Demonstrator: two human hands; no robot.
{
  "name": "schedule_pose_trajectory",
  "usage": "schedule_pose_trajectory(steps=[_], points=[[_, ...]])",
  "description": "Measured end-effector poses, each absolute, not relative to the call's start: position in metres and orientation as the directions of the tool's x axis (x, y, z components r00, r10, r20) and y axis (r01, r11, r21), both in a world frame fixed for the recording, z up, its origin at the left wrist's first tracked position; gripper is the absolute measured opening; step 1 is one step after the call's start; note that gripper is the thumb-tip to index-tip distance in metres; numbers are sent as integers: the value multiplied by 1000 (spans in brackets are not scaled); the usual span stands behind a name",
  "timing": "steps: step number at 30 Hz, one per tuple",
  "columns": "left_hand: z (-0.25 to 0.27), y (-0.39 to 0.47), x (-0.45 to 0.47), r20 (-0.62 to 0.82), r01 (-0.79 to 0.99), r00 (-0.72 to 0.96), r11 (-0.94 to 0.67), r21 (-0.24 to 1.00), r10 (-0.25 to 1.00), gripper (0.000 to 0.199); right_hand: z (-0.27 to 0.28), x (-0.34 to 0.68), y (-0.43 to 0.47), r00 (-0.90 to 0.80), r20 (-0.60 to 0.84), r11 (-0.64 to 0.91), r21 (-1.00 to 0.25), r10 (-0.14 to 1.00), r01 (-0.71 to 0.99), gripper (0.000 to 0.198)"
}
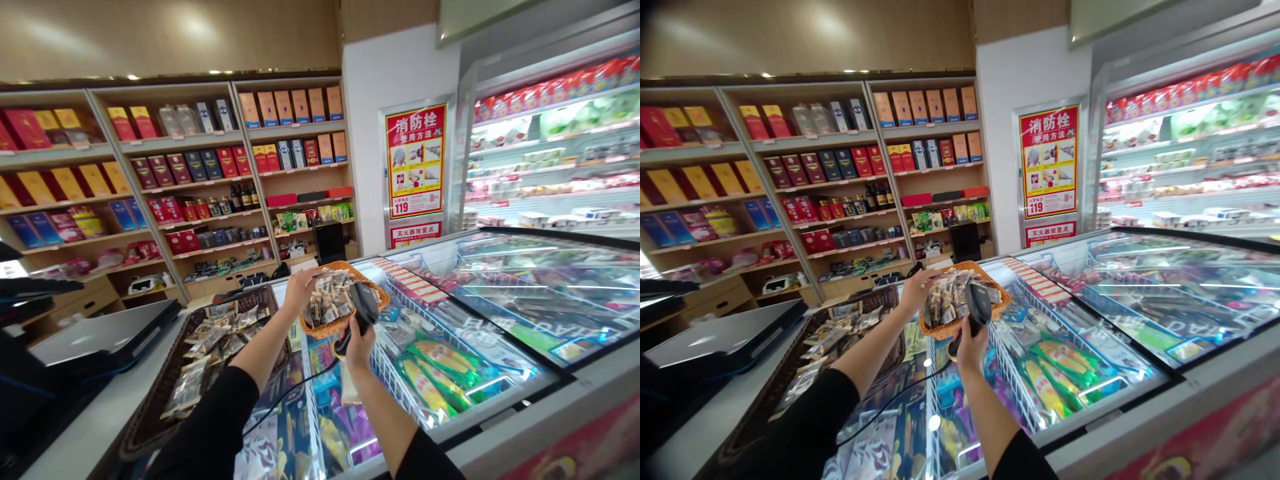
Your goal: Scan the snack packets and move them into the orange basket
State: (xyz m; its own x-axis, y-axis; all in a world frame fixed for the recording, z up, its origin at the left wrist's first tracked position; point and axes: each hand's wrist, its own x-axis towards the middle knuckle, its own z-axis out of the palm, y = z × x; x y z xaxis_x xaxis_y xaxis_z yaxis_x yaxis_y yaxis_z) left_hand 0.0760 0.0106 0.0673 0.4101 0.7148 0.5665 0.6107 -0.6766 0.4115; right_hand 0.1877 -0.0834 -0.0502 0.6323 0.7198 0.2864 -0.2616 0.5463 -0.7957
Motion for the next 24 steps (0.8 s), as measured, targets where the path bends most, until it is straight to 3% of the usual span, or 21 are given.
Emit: schedule_pose_trajectory(steps=[2, 5, 11, 14, 17, 21, 24], points=[[56, 23, 97, 385, 675, 555, -670, 310, 737, 33, -54, 195, -76, 706, 206, 527, -806, 677, -270, 34], [38, 36, 108, 210, 723, 621, -655, 222, 756, 39, -57, 200, -68, 750, 143, 489, -832, 645, -262, 32], [46, 32, 99, 252, 691, 609, -659, 298, 752, 40, -53, 197, -67, 764, 137, 493, -831, 631, -258, 28], [61, 23, 83, 383, 673, 521, -643, 366, 763, 40, -49, 194, -73, 740, 151, 509, -812, 655, -285, 29], [67, 16, 42, 469, 744, 409, -584, 326, 783, 40, -48, 186, -82, 648, 200, 513, -789, 735, -338, 31], [50, 0, -45, 470, 909, 188, -334, 249, 862, 37, -51, 165, -95, 349, 330, 447, -826, 877, -342, 36], [24, -18, -109, 423, 975, -20, -75, 207, 906, 40, -55, 151, -105, 188, 382, 422, -862, 905, -282, 38]])
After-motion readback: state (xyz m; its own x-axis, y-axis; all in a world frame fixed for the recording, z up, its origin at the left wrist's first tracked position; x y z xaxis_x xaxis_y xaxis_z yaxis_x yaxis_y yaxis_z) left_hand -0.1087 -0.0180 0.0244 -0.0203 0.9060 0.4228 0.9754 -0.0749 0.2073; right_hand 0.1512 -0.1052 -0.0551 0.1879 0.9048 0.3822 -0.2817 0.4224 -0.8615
